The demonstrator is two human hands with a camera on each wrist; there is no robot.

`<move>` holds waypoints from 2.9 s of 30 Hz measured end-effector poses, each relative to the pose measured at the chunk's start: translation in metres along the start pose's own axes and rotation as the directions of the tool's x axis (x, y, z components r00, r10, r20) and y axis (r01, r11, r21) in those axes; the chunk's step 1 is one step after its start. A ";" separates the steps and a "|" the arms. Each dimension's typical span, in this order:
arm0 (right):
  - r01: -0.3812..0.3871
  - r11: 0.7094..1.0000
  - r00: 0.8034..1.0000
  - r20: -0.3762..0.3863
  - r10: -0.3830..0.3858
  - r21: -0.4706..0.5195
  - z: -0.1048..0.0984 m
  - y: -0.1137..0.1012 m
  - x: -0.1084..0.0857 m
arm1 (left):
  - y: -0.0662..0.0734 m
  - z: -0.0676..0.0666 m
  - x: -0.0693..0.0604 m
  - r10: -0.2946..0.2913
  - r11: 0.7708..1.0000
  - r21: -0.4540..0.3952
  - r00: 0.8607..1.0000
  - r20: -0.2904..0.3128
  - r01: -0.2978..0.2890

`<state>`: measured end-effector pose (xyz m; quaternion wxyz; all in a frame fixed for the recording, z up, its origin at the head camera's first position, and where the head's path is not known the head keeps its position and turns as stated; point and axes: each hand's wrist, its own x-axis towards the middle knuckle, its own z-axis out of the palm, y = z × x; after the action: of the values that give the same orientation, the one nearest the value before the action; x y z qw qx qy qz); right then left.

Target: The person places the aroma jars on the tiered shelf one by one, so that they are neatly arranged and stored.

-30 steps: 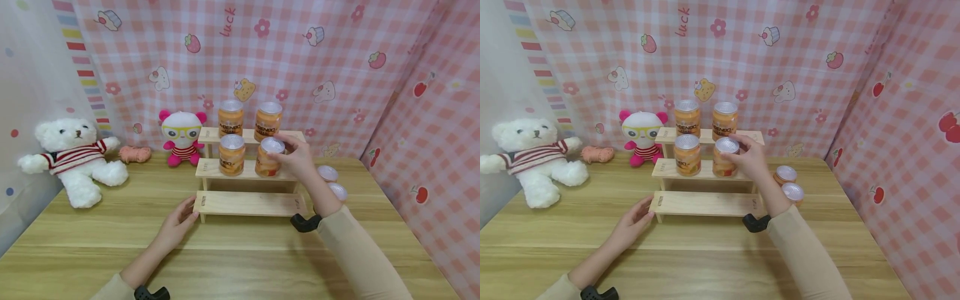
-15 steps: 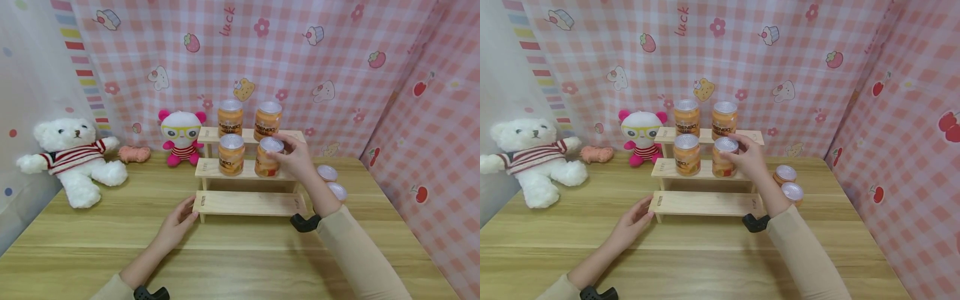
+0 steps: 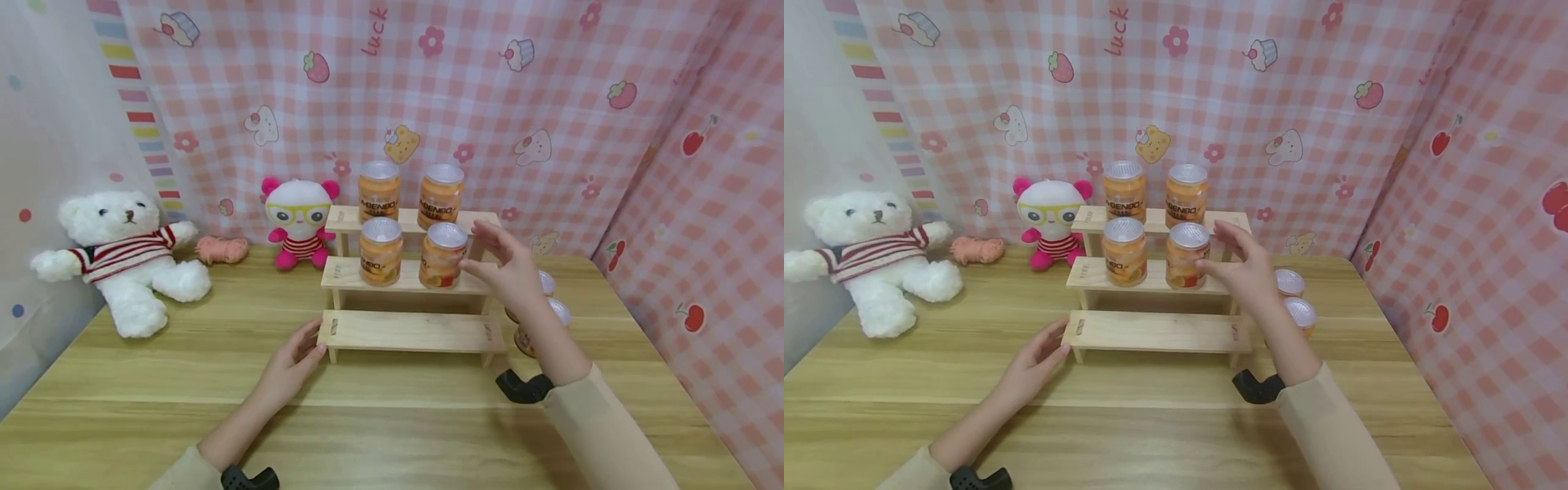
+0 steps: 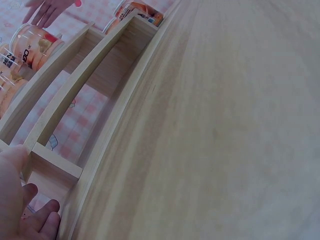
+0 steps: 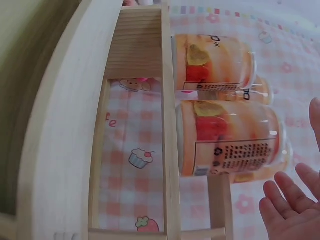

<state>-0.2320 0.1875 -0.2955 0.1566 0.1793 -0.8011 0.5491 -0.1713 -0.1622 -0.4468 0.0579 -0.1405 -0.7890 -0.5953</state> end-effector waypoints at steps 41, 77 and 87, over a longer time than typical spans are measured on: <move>-0.121 0.959 0.988 0.065 0.142 -0.256 -0.108 0.090 -0.078 | 0.002 0.000 0.001 -0.024 1.000 -0.002 1.000 0.007 0.024; -0.135 0.964 0.983 0.089 0.159 -0.230 -0.108 0.122 -0.085 | 0.002 0.000 0.000 -0.025 1.000 0.019 1.000 0.000 0.025; -0.162 0.958 0.983 0.041 0.176 -0.238 -0.105 0.116 -0.090 | 0.001 0.000 0.001 -0.021 0.999 0.024 1.000 -0.002 0.021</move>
<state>-0.1995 0.3348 -0.3951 0.1042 0.1075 -0.8771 0.4564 -0.1716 -0.1621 -0.4455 0.0541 -0.1309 -0.7976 -0.5863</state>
